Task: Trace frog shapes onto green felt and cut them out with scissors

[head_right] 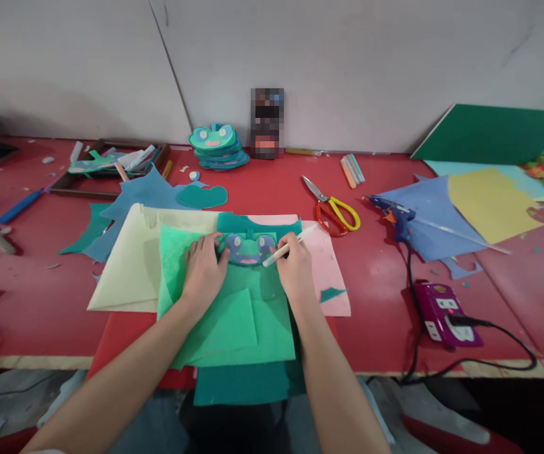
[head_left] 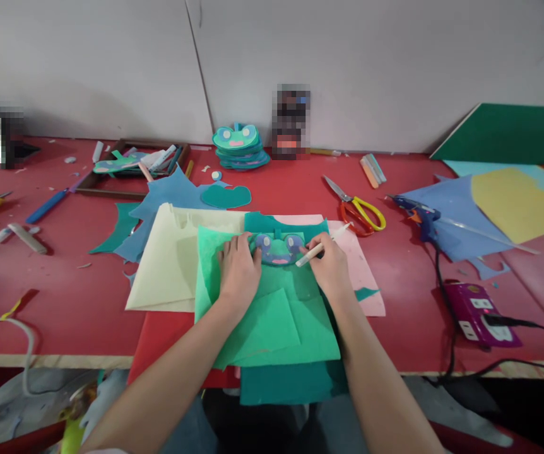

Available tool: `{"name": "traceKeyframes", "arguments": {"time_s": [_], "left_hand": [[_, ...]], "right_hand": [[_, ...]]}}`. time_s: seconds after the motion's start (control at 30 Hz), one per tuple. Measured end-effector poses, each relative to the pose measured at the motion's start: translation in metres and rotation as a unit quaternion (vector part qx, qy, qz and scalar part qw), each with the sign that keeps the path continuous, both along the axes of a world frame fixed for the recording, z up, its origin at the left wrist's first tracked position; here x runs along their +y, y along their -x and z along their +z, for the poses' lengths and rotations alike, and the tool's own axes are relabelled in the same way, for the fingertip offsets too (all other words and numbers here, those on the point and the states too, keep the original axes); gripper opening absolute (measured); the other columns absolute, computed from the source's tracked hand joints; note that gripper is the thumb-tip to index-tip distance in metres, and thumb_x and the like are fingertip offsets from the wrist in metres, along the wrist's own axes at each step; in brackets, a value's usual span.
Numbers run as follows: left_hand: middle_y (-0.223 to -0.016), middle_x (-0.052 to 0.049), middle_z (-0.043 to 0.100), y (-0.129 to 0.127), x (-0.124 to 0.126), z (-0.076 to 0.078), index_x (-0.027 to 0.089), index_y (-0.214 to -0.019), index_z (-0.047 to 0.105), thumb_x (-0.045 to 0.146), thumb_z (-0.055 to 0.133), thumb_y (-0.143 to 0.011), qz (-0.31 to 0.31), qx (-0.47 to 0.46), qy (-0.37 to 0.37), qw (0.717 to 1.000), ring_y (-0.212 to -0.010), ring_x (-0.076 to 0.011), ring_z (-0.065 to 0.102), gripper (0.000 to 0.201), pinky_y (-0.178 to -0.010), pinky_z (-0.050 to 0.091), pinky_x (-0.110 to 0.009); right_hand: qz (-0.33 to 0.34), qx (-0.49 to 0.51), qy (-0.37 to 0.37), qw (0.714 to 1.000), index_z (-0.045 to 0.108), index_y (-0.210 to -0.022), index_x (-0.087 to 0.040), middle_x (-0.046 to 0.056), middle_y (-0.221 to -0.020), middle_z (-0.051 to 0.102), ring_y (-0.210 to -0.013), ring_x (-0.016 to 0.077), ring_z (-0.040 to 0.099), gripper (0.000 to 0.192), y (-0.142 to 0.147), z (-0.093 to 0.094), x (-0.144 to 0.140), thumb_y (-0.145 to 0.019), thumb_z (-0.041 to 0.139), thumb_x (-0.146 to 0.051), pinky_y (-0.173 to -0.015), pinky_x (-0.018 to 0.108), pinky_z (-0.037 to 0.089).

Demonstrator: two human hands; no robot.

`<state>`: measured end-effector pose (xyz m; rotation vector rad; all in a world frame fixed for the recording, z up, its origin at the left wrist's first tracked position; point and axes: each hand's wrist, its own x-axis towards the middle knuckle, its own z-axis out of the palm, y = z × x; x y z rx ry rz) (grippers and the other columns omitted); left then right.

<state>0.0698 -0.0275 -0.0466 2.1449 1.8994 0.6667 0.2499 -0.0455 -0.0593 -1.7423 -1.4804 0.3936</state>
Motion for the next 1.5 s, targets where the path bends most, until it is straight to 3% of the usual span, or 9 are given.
{"name": "traceKeyframes", "arguments": {"time_s": [0.2,0.6,1.07,1.2,1.27,1.33,1.43,1.5], "left_hand": [[-0.096,-0.008,0.062,0.003,0.008,-0.008,0.018,-0.110,0.052,0.021,0.049,-0.083,0.001,-0.042,0.018,0.999,-0.095,-0.0260,0.053,0.027,-0.083,0.040,-0.041],[-0.077,-0.005,0.062,0.003,0.012,-0.008,0.016,-0.102,0.053,0.015,0.047,-0.080,0.014,-0.087,0.037,0.995,-0.087,-0.0230,0.056,0.023,-0.079,0.042,-0.037],[-0.085,-0.007,0.062,0.003,0.011,-0.010,0.017,-0.100,0.053,0.017,0.046,-0.083,-0.003,-0.037,0.031,0.999,-0.093,-0.0247,0.055,0.019,-0.082,0.041,-0.041],[-0.100,-0.011,0.059,0.001,0.006,-0.004,0.018,-0.102,0.055,0.019,0.044,-0.085,-0.012,0.012,0.005,1.000,-0.099,-0.0281,0.053,0.021,-0.084,0.042,-0.045],[-0.117,-0.013,0.053,-0.001,0.004,-0.002,0.018,-0.106,0.056,0.015,0.040,-0.085,-0.049,0.017,-0.022,0.998,-0.110,-0.0285,0.048,0.027,-0.091,0.041,-0.046],[-0.134,-0.011,0.044,-0.004,0.002,-0.002,0.019,-0.113,0.054,0.010,0.035,-0.085,-0.144,-0.001,-0.025,0.989,-0.122,-0.0249,0.042,0.035,-0.099,0.038,-0.043],[-0.142,-0.008,0.038,-0.008,-0.001,-0.003,0.021,-0.124,0.048,0.013,0.035,-0.087,-0.285,-0.012,0.009,0.958,-0.129,-0.0206,0.035,0.041,-0.106,0.032,-0.042],[-0.143,-0.008,0.038,-0.009,-0.002,-0.003,0.022,-0.128,0.046,0.019,0.038,-0.088,-0.318,0.001,0.028,0.948,-0.132,-0.0212,0.032,0.041,-0.109,0.027,-0.044]], "right_hand": [[0.005,0.000,0.005,1.000,0.043,-0.071,-0.022,0.001,-0.070,0.054,-0.065,0.0171,0.053,0.015,0.000,0.001,-0.001,-0.077,0.056,-0.026,-0.062,0.028,0.040],[0.014,0.032,0.025,0.999,0.045,-0.071,-0.022,0.000,-0.069,0.056,-0.064,0.0169,0.055,0.014,0.000,0.005,-0.001,-0.075,0.058,-0.026,-0.062,0.028,0.041],[0.002,0.005,0.009,1.000,0.046,-0.073,-0.022,0.001,-0.071,0.055,-0.066,0.0177,0.054,0.012,0.002,0.003,-0.001,-0.076,0.057,-0.024,-0.063,0.029,0.041],[0.005,-0.012,0.006,1.000,0.045,-0.072,-0.022,0.001,-0.070,0.054,-0.065,0.0178,0.053,0.011,0.003,0.004,-0.002,-0.078,0.055,-0.024,-0.061,0.028,0.041],[0.005,-0.027,0.005,1.000,0.046,-0.073,-0.022,0.002,-0.070,0.054,-0.065,0.0183,0.053,0.010,0.004,0.004,-0.003,-0.078,0.054,-0.025,-0.061,0.029,0.040],[0.001,-0.039,0.008,0.999,0.047,-0.073,-0.022,0.002,-0.069,0.054,-0.065,0.0187,0.053,0.010,0.005,0.004,-0.003,-0.079,0.053,-0.025,-0.061,0.029,0.040],[-0.002,-0.039,0.010,0.999,0.047,-0.072,-0.022,0.002,-0.069,0.055,-0.065,0.0187,0.054,0.011,0.005,0.006,-0.003,-0.079,0.053,-0.028,-0.061,0.029,0.040],[-0.007,-0.022,0.010,1.000,0.048,-0.073,-0.022,0.002,-0.070,0.057,-0.065,0.0189,0.056,0.012,0.002,0.008,-0.002,-0.079,0.054,-0.031,-0.062,0.029,0.041]]}}
